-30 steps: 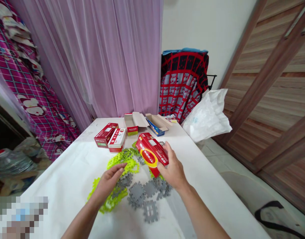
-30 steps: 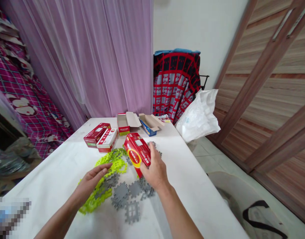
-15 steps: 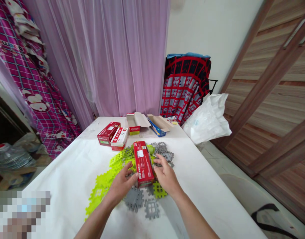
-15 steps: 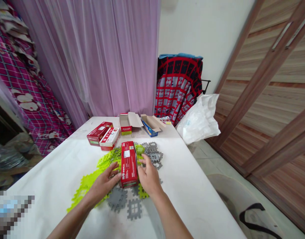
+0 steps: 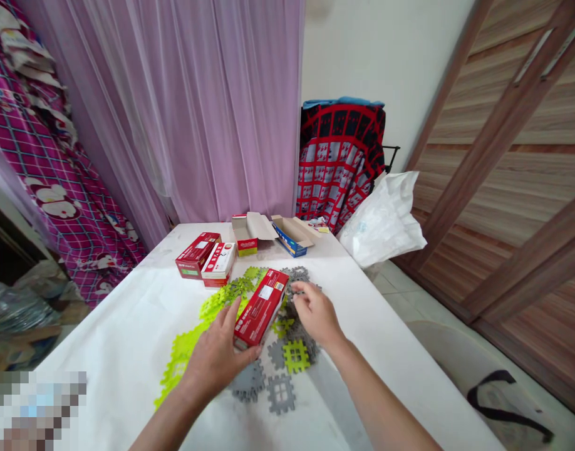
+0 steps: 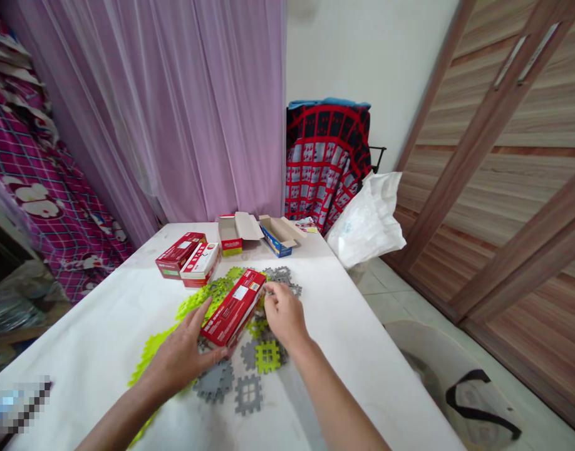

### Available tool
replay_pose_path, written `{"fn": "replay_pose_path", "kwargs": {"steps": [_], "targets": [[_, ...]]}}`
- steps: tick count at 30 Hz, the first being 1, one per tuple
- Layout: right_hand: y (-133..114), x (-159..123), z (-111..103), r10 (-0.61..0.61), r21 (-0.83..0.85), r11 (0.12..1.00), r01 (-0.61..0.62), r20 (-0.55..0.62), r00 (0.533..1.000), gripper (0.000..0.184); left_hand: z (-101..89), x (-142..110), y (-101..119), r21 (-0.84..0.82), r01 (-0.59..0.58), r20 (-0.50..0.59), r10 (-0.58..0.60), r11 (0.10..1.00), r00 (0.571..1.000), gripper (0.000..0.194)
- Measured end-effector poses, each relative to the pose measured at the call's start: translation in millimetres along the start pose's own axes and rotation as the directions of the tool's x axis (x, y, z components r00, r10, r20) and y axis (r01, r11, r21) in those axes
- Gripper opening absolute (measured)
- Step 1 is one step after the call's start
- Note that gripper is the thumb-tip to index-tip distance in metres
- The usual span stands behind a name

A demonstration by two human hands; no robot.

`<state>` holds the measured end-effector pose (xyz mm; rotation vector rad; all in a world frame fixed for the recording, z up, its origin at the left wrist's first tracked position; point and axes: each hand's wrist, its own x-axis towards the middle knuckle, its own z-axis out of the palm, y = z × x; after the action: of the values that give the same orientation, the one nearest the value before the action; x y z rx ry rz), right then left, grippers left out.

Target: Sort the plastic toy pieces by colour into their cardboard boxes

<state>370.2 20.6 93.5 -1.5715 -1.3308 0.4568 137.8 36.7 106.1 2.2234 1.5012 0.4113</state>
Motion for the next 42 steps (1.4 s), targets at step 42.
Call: {"fn": "replay_pose_path", "kwargs": {"steps": [42], "targets": [[-28.9,55.9,-52.7,-0.219,-0.388,0.518,0.762,0.801,0.557,0.033,-52.1,21.7,-6.9,0.456,-0.301,0.227,0.218,0.838,0.949,0.032]]}}
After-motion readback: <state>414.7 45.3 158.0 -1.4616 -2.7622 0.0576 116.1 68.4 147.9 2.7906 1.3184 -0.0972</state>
